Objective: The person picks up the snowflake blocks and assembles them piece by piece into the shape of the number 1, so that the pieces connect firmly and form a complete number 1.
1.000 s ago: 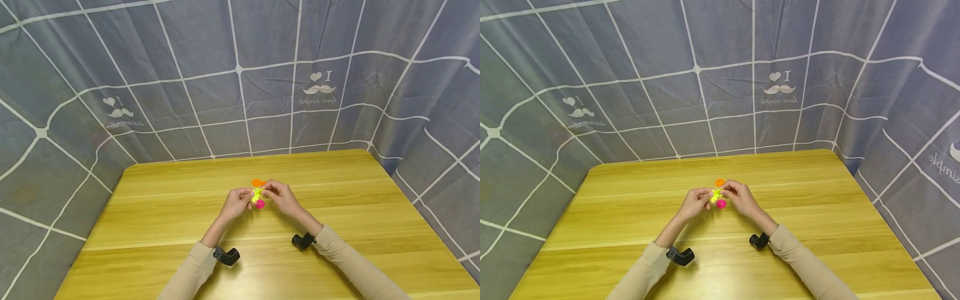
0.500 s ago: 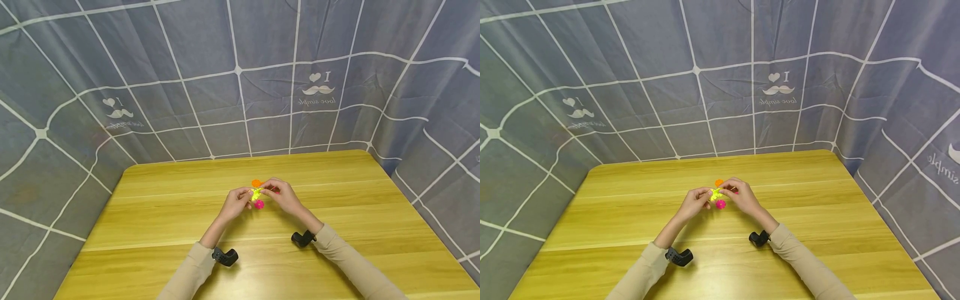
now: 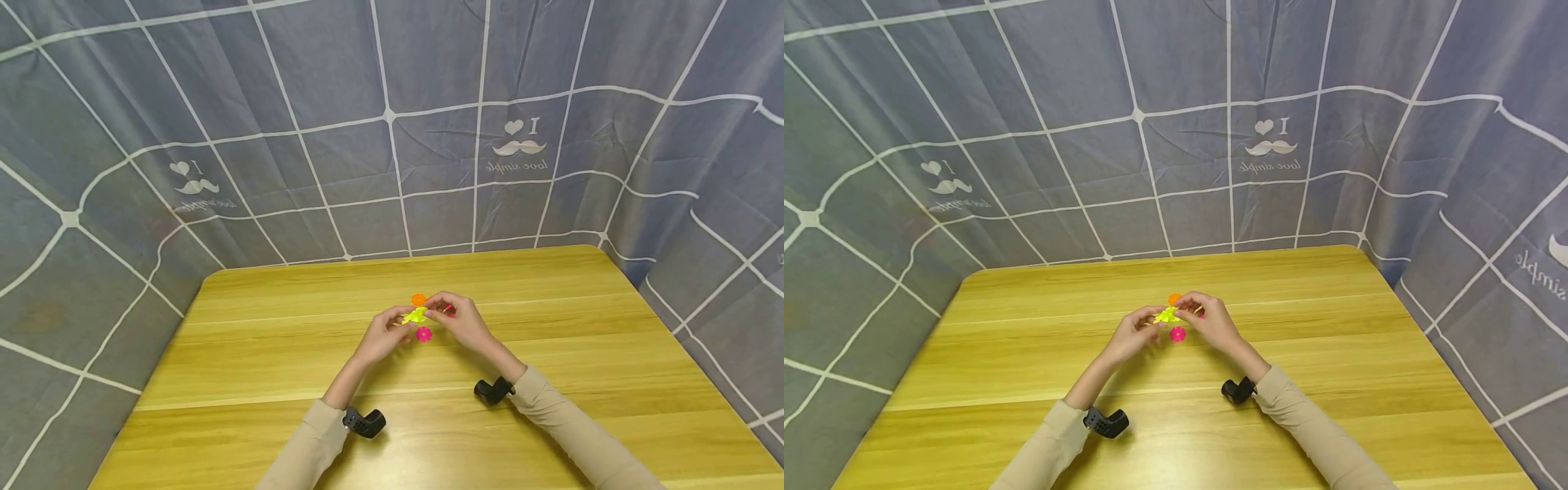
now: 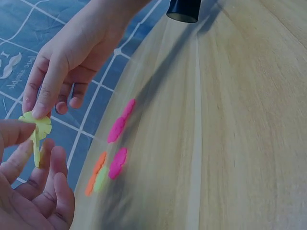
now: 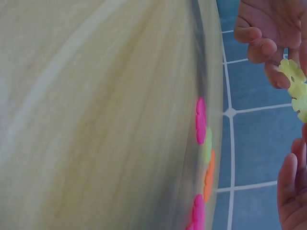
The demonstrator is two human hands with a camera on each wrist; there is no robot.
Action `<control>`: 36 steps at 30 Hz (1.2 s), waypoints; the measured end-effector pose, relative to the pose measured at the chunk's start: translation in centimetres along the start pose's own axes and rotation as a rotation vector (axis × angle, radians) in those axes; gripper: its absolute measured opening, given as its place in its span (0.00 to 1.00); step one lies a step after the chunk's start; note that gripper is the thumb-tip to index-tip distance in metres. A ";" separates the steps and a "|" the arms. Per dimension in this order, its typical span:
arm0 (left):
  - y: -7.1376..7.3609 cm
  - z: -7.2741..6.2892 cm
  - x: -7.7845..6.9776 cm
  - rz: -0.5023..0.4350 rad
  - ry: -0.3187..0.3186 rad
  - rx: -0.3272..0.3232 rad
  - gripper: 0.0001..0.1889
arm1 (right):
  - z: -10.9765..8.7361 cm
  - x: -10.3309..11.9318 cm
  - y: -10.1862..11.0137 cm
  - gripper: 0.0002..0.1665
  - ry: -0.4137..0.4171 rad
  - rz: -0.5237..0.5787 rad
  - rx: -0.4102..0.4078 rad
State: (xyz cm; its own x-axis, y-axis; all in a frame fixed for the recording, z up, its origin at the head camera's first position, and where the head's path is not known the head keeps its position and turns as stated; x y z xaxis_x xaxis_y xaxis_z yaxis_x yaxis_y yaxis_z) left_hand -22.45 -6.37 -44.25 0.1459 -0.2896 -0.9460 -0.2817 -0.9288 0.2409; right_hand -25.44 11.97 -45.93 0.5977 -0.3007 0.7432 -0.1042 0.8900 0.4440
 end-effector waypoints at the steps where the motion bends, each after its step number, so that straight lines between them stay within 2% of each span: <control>1: -0.1 0.2 0.3 -0.004 -0.003 -0.006 0.20 | 0.0 0.0 0.0 0.07 0.000 -0.002 0.000; 9: -0.2 0.8 2.3 -0.032 -0.015 -0.117 0.15 | -0.2 0.2 -0.3 0.07 -0.002 0.003 0.036; 16: 0.2 0.7 3.1 -0.070 0.018 -0.135 0.14 | -0.3 -0.2 0.2 0.08 -0.030 -0.035 0.037; 23: 1.0 -1.6 1.1 -0.079 0.017 -0.122 0.13 | -0.6 -1.1 1.7 0.10 -0.079 -0.058 0.048; 30: 1.8 0.1 3.9 -0.092 0.023 -0.173 0.14 | -1.2 -1.9 3.5 0.10 -0.107 -0.122 0.043; 36: 2.5 0.3 4.7 -0.087 0.020 -0.199 0.13 | -1.7 -3.0 4.7 0.13 -0.184 -0.165 0.085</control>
State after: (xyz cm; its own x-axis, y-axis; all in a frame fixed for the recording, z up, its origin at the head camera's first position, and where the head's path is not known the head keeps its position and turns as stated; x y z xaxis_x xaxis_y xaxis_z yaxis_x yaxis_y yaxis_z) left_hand -22.72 -9.97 -48.20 0.1808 -0.2092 -0.9610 -0.0744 -0.9772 0.1988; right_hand -26.37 17.59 -46.94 0.4587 -0.5039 0.7319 -0.0879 0.7939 0.6017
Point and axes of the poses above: each hand's wrist, its own z-axis towards the middle knuckle, its own y-axis out of the back of the hand, x = y × z, the point moved 2 cm from there along z, towards the middle knuckle, and after that the axes turned 11 degrees about y, right-handed, at the moved point
